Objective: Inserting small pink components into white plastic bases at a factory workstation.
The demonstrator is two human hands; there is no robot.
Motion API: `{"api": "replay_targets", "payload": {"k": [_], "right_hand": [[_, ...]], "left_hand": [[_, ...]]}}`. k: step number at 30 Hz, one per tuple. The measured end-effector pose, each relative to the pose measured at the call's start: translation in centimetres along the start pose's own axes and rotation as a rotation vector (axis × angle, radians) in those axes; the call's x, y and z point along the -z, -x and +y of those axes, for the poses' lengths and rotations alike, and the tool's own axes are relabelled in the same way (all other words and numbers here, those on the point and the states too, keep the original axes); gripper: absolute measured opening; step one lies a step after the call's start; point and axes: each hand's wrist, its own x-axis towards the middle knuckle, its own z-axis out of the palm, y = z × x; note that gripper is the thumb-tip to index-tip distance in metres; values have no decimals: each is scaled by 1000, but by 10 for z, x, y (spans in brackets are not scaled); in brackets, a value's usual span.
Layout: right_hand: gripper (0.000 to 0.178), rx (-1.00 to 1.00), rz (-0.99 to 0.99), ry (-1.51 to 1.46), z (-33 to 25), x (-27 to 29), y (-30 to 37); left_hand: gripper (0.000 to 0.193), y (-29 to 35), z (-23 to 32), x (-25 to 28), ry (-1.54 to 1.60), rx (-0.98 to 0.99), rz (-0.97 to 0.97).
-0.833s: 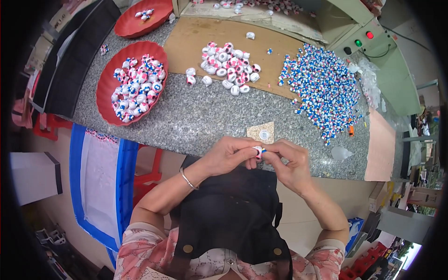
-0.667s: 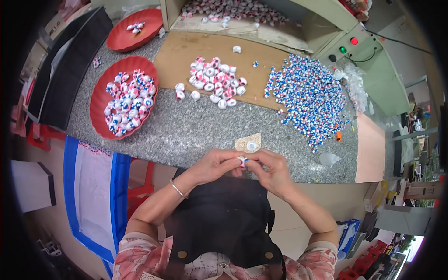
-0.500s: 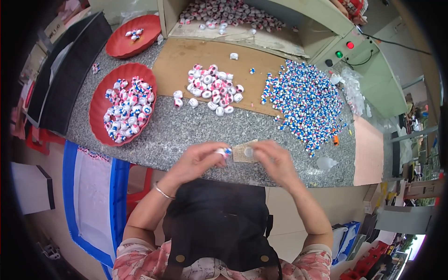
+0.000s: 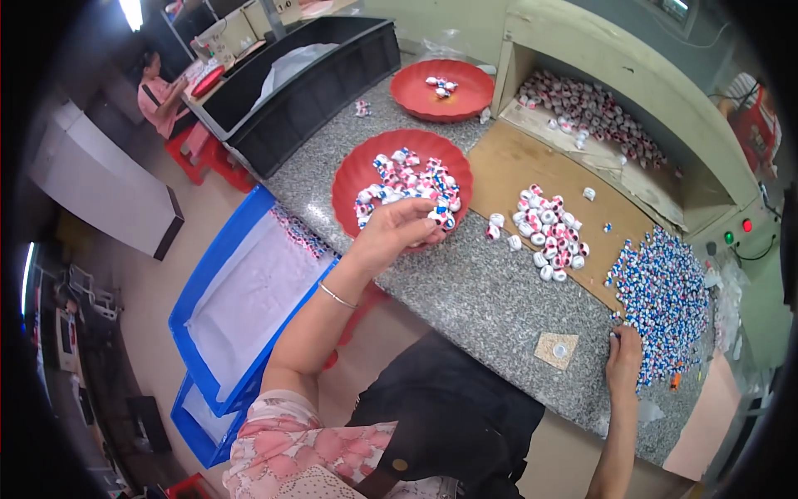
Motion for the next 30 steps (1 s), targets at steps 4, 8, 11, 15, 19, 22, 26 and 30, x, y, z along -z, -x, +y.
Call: {"api": "replay_targets", "payload": {"k": [4,8,11,15,19,22,26,30], "right_hand": [[16,-92,-25,-36,-11,11,4],[18,-75,-77,-108,-35,26,12],[22,-45,-97,-114,-43,25,18],[25,-38,-134,-106,-43,21,24],[24,-31,-149,-65,-45,18,22],[23,-31,-162,-55,-41,17,21],[22,-57,-152,-108,-43,19,19],[19,-129,-249,-156,-57,37,11]], "left_hand": [[39,-11,13,10,-706,-377,240],[43,-16,10,-27,-1266,-862,353],[36,-24,-22,-71,-1155,-708,94],[30,-58,-75,-82,-1298,-514,71],[32,-69,-87,-80,-1382,-603,116],[27,-44,-62,-98,-958,-369,-8],[24,-4,-68,-114,-36,175,-365],[27,40,-88,-123,266,315,-365]]}}
